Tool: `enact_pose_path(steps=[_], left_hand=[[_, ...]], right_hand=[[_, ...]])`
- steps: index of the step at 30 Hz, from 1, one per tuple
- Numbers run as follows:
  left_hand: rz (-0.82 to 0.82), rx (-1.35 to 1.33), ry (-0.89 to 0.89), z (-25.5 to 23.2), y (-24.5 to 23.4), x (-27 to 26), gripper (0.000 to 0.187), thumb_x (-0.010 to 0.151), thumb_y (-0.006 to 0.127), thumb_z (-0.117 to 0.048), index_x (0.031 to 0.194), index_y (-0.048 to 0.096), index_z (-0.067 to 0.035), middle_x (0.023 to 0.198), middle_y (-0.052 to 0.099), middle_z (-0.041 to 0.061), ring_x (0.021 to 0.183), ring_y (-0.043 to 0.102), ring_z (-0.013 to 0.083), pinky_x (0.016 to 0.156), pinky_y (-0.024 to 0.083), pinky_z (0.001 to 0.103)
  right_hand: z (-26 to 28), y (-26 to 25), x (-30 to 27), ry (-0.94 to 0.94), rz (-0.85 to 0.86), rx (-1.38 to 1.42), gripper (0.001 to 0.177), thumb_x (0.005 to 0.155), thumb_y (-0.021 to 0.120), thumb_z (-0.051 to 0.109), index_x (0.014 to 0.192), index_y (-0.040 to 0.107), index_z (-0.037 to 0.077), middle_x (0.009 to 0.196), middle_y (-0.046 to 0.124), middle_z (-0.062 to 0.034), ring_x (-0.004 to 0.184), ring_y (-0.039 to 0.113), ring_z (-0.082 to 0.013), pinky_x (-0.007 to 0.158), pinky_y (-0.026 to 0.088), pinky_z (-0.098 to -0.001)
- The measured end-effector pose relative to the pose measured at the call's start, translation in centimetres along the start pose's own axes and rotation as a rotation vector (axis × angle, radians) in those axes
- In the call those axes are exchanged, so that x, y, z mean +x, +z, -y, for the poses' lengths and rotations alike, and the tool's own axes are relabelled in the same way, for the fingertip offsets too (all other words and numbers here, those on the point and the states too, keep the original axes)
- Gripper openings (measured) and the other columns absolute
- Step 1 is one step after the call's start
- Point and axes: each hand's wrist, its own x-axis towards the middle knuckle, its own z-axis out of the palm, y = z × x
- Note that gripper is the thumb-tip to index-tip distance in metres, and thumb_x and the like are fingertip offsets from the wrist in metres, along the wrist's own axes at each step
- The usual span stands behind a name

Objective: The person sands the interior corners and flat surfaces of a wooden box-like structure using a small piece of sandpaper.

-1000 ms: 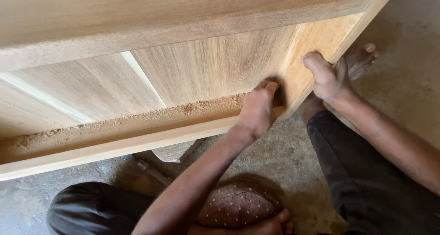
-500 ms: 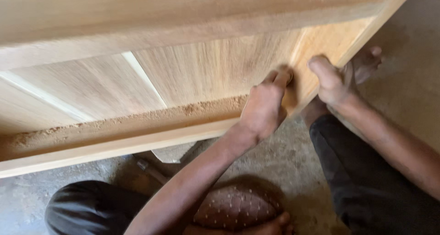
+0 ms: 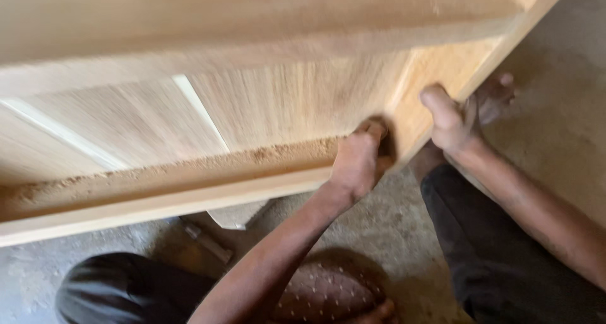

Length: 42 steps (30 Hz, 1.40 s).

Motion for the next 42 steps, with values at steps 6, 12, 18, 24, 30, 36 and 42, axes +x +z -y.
enact_pose_path(steps=[6, 12, 18, 24, 30, 36, 42], left_hand=[[-0.052, 0.065, 0.099, 0.7, 1.3, -0.4, 0.047, 0.076, 0.067, 0.011, 0.122, 0.064, 0.002, 0.128, 0.065, 0.024, 0.089, 0.076, 0.0343, 0.072, 0.063, 0.038], [-0.121, 0.034, 0.204, 0.5, -0.4, -0.4, 0.042, 0.076, 0.068, 0.007, 0.118, 0.067, 0.004, 0.133, 0.062, 0.028, 0.086, 0.075, 0.0367, 0.062, 0.063, 0.03], [-0.185, -0.102, 0.052, 0.0, 1.7, -1.8, 0.048, 0.074, 0.061, 0.013, 0.119, 0.07, -0.002, 0.112, 0.073, 0.018, 0.088, 0.076, 0.0309, 0.074, 0.064, 0.032], [-0.1, -0.133, 0.02, -0.8, -0.1, -0.5, 0.043, 0.081, 0.058, 0.017, 0.118, 0.071, -0.002, 0.115, 0.073, 0.017, 0.084, 0.078, 0.0282, 0.07, 0.065, 0.03], [-0.303, -0.066, 0.145, 0.2, 0.8, -0.4, 0.05, 0.069, 0.064, 0.014, 0.117, 0.071, 0.004, 0.124, 0.069, 0.025, 0.088, 0.076, 0.0345, 0.075, 0.065, 0.036], [-0.039, -0.147, -0.032, -0.4, -1.7, 1.6, 0.038, 0.082, 0.051, 0.019, 0.108, 0.073, 0.001, 0.114, 0.075, 0.018, 0.089, 0.079, 0.0292, 0.078, 0.065, 0.032], [-0.368, -0.145, 0.188, -1.7, -1.0, 0.4, 0.053, 0.071, 0.053, 0.023, 0.118, 0.07, 0.005, 0.129, 0.069, 0.022, 0.106, 0.074, 0.0363, 0.093, 0.063, 0.038]], right_hand=[[-2.4, -0.3, -1.8, 0.109, 0.028, 0.124, 0.022, 0.094, 0.056, 0.014, 0.108, 0.061, -0.002, 0.102, 0.061, -0.0057, 0.095, 0.057, -0.0181, 0.086, 0.05, -0.0359], [-0.1, 0.1, -0.7, -0.042, 0.086, -0.013, 0.022, 0.094, 0.052, 0.011, 0.109, 0.061, -0.002, 0.101, 0.064, -0.0061, 0.094, 0.059, -0.0174, 0.086, 0.05, -0.0337], [-1.5, -0.7, -1.6, 0.119, 0.069, -0.319, 0.028, 0.106, 0.056, 0.01, 0.084, 0.057, -0.007, 0.078, 0.057, -0.0125, 0.07, 0.051, -0.0233, 0.067, 0.043, -0.0376], [-0.9, -0.2, -1.1, -0.116, 0.105, -0.383, 0.021, 0.101, 0.055, 0.021, 0.102, 0.065, 0.002, 0.113, 0.068, -0.0147, 0.108, 0.056, -0.0233, 0.104, 0.044, -0.0463], [-2.2, -0.4, -0.4, -0.062, -0.138, -0.513, 0.063, 0.091, 0.054, 0.041, 0.132, 0.053, -0.006, 0.142, 0.021, -0.0475, 0.131, 0.001, -0.0608, 0.096, -0.015, -0.0852], [-2.5, -0.7, 0.0, 0.176, -0.049, -0.525, 0.056, 0.086, 0.052, 0.047, 0.12, 0.061, 0.004, 0.158, 0.044, -0.0291, 0.159, 0.018, -0.0451, 0.125, -0.014, -0.0721], [-2.2, -0.5, -0.4, -0.247, -0.136, -0.66, 0.05, 0.093, 0.059, 0.015, 0.131, 0.061, -0.017, 0.138, 0.042, -0.044, 0.135, 0.02, -0.0566, 0.102, -0.004, -0.0785]])
